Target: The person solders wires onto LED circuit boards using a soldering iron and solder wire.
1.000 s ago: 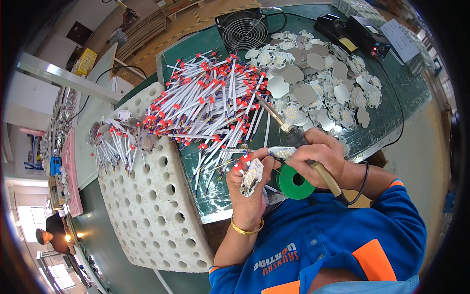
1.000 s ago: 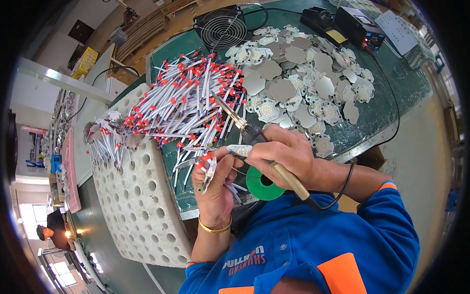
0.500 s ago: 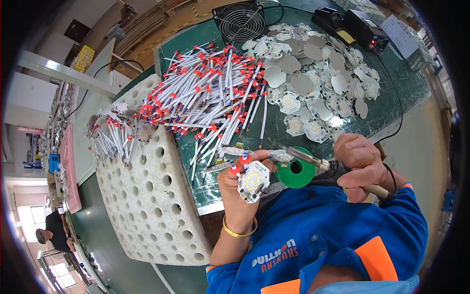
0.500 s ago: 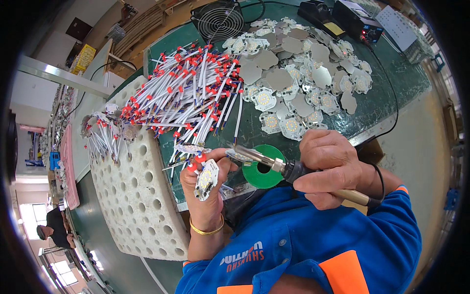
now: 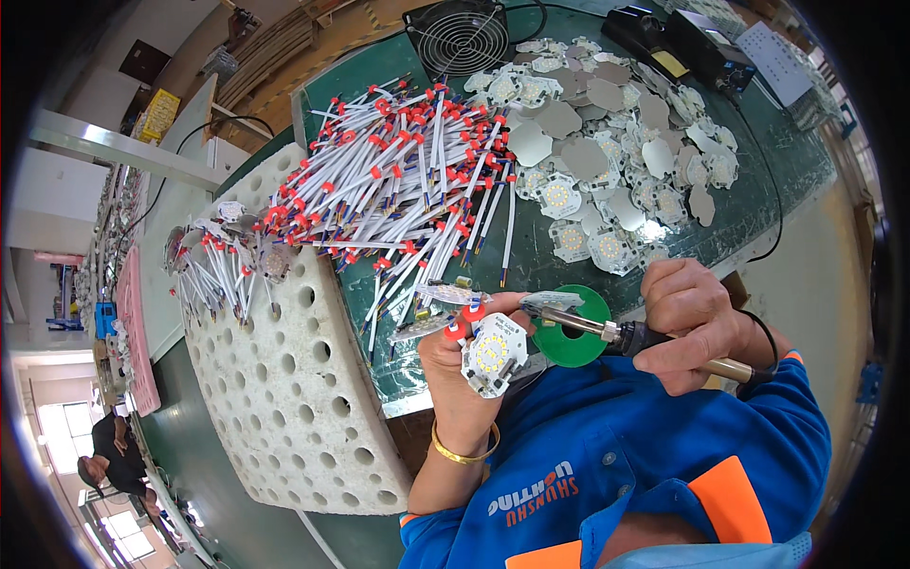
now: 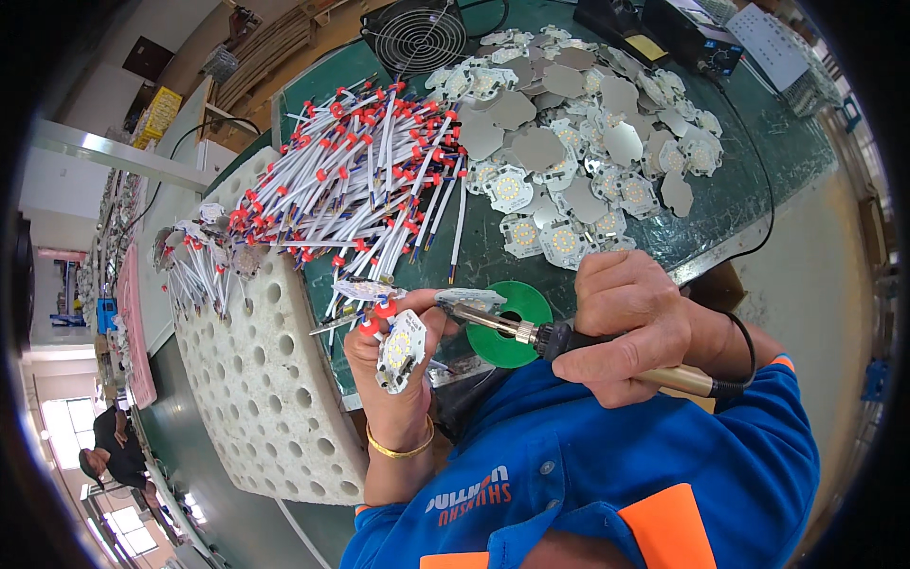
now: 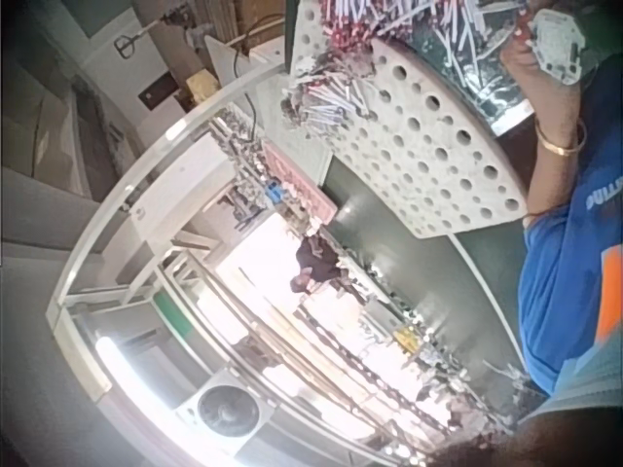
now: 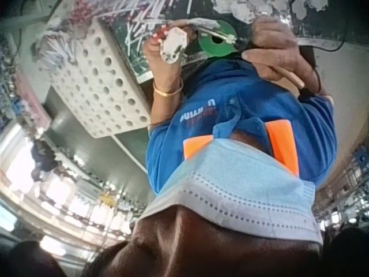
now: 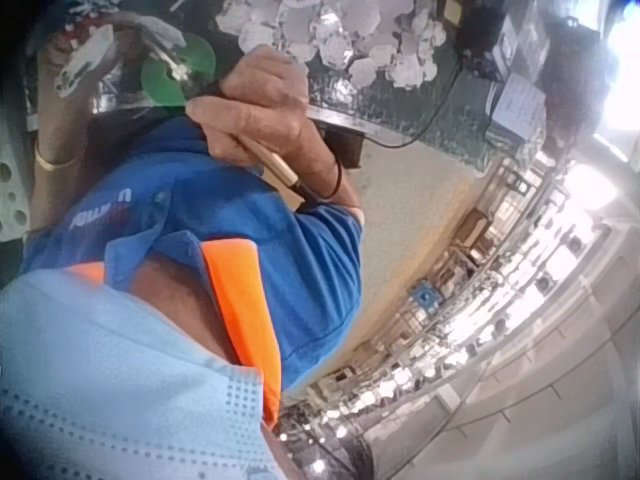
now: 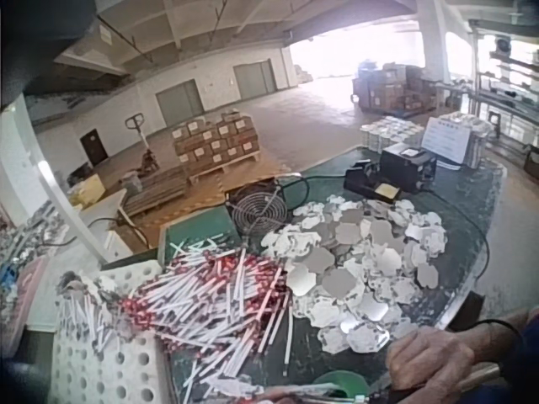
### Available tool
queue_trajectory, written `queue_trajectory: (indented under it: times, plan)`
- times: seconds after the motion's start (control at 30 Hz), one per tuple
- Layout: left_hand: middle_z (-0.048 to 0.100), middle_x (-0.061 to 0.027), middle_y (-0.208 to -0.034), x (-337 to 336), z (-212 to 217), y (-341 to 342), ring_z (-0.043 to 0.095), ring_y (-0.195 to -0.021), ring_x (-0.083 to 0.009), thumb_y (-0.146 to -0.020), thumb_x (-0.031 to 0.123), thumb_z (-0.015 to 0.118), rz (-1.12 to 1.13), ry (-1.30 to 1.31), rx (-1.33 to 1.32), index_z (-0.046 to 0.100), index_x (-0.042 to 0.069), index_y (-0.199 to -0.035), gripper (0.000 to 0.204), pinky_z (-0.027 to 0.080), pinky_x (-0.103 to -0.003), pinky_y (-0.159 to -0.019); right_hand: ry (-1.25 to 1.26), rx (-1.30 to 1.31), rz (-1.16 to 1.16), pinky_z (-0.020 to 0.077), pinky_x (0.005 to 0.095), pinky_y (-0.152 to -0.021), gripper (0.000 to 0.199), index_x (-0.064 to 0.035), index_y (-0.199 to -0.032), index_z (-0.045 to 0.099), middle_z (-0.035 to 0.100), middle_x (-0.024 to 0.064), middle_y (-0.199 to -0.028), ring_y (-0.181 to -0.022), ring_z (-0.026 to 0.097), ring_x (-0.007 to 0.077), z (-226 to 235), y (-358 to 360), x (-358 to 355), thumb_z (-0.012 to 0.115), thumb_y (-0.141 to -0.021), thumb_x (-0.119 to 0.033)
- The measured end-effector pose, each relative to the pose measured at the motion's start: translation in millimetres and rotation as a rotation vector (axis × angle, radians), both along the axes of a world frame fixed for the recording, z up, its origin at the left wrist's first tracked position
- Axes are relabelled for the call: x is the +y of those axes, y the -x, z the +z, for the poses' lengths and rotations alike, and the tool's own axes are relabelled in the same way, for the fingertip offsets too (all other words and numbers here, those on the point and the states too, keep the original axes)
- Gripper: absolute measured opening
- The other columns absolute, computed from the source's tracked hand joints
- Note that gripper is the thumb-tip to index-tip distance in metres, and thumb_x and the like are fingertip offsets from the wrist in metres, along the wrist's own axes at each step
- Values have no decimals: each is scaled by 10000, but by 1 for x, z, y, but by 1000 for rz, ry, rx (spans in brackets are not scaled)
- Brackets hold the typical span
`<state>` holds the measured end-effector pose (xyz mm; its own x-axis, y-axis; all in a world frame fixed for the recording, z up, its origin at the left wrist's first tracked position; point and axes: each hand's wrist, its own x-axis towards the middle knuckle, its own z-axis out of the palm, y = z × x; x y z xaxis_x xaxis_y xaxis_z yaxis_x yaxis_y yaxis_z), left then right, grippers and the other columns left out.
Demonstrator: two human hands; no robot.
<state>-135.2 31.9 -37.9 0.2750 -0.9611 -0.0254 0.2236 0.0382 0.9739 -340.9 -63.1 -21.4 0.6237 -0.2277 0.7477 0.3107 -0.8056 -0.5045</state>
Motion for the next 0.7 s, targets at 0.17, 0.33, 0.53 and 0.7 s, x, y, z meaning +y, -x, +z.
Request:
queue_trajectory:
  times: [0.17, 0.33, 0.53, 0.7]
  plan:
    - [635, -100, -739, -3, -4, 3, 621, -648, -149, -717, -11, 659, 68, 13, 53, 622, -50, -927, 217, 498, -248, -626, 51, 10, -17, 281, 264, -402, 283, -103, -837, 635, 354, -7, -536, -393, 355, 148, -1, 0, -2, 561, -579, -14]
    - [633, -97, -743, -4, -4, 1, 616, -635, -146, -708, -1, 670, 57, -16, 107, 619, -50, -933, 236, 493, -245, -626, 105, 6, -28, 284, 251, -406, 272, -105, -821, 638, 346, -9, -538, -390, 349, 133, -2, -2, -4, 553, -574, -28]
    - [621, -80, -722, -5, -7, 2, 593, -621, -122, -714, 30, 684, 40, -7, 165, 605, -64, -958, 273, 488, -242, -621, 16, 18, -25, 290, 267, -418, 269, -98, -816, 638, 365, -4, -542, -397, 359, 159, -4, -2, -4, 556, -573, -15]
    - [603, -65, -708, -5, -2, 4, 557, -604, -94, -738, 50, 669, 33, 27, 172, 588, -85, -977, 286, 488, -237, -621, -85, -33, -15, 324, 288, -460, 215, -127, -844, 617, 358, -10, -541, -415, 371, 144, -3, 0, -2, 555, -645, -75]
